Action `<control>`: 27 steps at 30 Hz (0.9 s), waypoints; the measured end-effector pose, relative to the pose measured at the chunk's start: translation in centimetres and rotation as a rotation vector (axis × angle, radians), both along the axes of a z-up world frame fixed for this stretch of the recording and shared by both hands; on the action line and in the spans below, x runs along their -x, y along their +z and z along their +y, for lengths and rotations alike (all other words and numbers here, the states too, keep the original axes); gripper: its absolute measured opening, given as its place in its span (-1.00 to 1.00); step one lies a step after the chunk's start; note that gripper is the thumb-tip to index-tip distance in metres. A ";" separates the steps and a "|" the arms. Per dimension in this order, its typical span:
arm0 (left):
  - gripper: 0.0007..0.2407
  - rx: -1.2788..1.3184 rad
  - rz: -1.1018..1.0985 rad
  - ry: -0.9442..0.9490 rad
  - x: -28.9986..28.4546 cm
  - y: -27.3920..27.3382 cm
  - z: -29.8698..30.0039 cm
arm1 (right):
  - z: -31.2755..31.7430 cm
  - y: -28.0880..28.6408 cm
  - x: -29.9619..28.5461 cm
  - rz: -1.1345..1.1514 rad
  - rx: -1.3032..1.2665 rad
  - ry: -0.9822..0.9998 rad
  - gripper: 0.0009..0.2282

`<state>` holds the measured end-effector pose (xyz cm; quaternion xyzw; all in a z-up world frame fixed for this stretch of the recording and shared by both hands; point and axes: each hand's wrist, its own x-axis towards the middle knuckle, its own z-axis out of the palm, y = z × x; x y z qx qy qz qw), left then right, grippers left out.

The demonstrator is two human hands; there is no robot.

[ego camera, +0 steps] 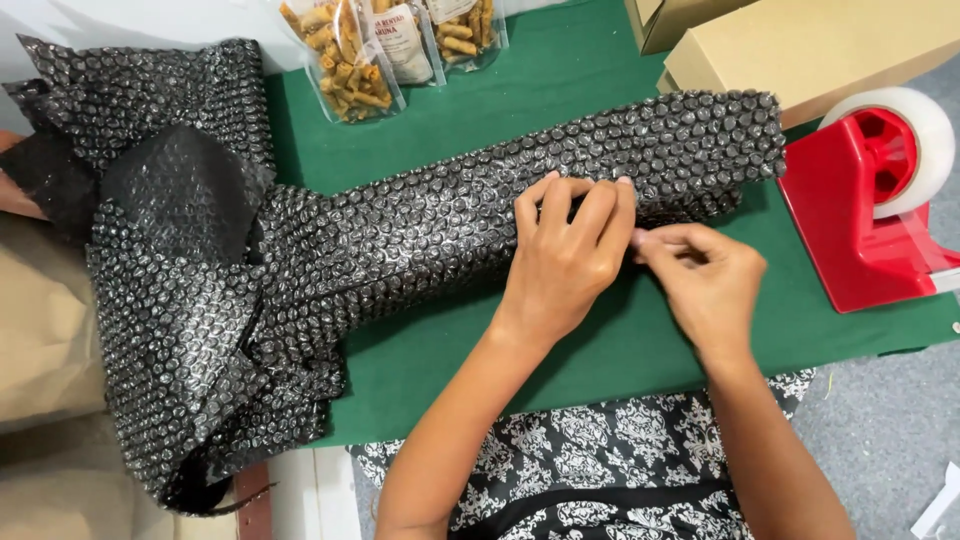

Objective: A person wraps a cardboard box in black bubble wrap and secures it using a tape dispenser.

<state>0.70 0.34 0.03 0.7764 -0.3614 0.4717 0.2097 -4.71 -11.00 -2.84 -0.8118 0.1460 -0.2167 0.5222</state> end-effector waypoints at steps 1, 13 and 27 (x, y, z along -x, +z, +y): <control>-0.95 0.002 -0.001 0.002 0.2 0.4 0.2 | -0.1 0.7 0.2 -0.001 0.002 0.002 -0.98; -0.76 -0.166 0.273 -0.011 2.5 2.2 5.3 | 1.3 3.7 -1.3 -0.467 0.715 0.383 -0.70; -0.74 -0.117 0.376 0.307 3.7 -1.0 13.6 | 1.4 3.1 -2.8 -0.367 1.040 0.469 -0.68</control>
